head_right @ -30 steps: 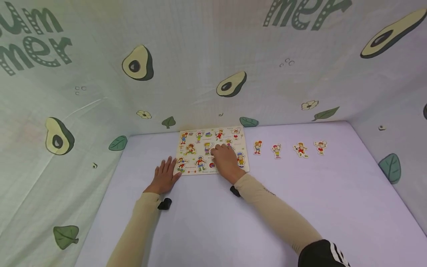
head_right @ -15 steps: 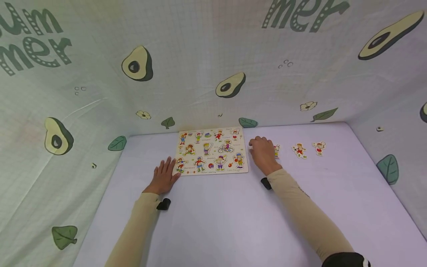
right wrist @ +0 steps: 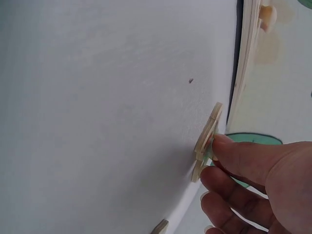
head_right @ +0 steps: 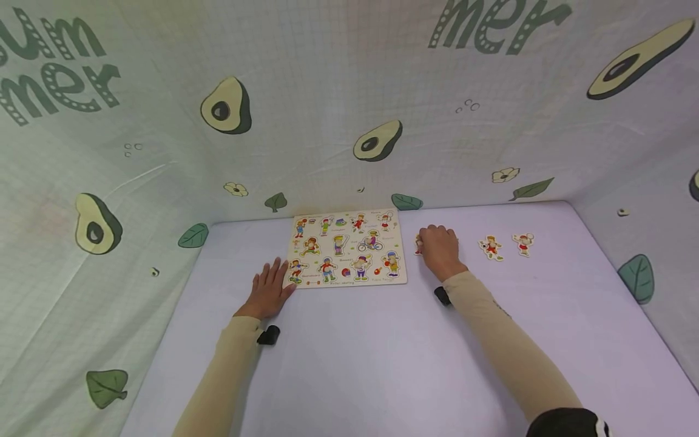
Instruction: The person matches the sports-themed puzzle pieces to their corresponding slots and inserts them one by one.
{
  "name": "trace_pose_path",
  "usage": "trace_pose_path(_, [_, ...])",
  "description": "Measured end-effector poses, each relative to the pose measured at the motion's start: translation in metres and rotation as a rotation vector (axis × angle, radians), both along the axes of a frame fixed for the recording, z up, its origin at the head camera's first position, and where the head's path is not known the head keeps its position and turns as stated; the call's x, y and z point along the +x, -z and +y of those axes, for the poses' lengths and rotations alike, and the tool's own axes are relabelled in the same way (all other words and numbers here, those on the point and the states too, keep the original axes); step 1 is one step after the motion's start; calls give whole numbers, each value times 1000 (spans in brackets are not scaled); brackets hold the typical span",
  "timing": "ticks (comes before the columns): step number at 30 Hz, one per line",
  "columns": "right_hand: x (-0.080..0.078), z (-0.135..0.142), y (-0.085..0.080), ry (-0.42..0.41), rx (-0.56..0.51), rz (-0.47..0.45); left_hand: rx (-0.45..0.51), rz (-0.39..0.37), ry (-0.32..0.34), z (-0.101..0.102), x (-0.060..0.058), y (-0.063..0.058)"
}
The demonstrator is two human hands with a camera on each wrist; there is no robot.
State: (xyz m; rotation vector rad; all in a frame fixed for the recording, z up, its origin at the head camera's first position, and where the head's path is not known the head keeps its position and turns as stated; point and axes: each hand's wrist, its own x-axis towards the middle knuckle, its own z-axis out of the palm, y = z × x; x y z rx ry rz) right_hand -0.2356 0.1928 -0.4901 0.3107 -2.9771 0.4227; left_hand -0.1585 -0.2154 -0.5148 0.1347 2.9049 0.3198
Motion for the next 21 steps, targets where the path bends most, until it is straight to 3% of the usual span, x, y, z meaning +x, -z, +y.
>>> trace_pose_path(10, [-4,-4,-3,-3,13,-7,-4,-9,7,-4,-2,7])
trace_pose_path(21, [-4,-28,-14,-11,-5,-4,2,-13,11,0,1,-4])
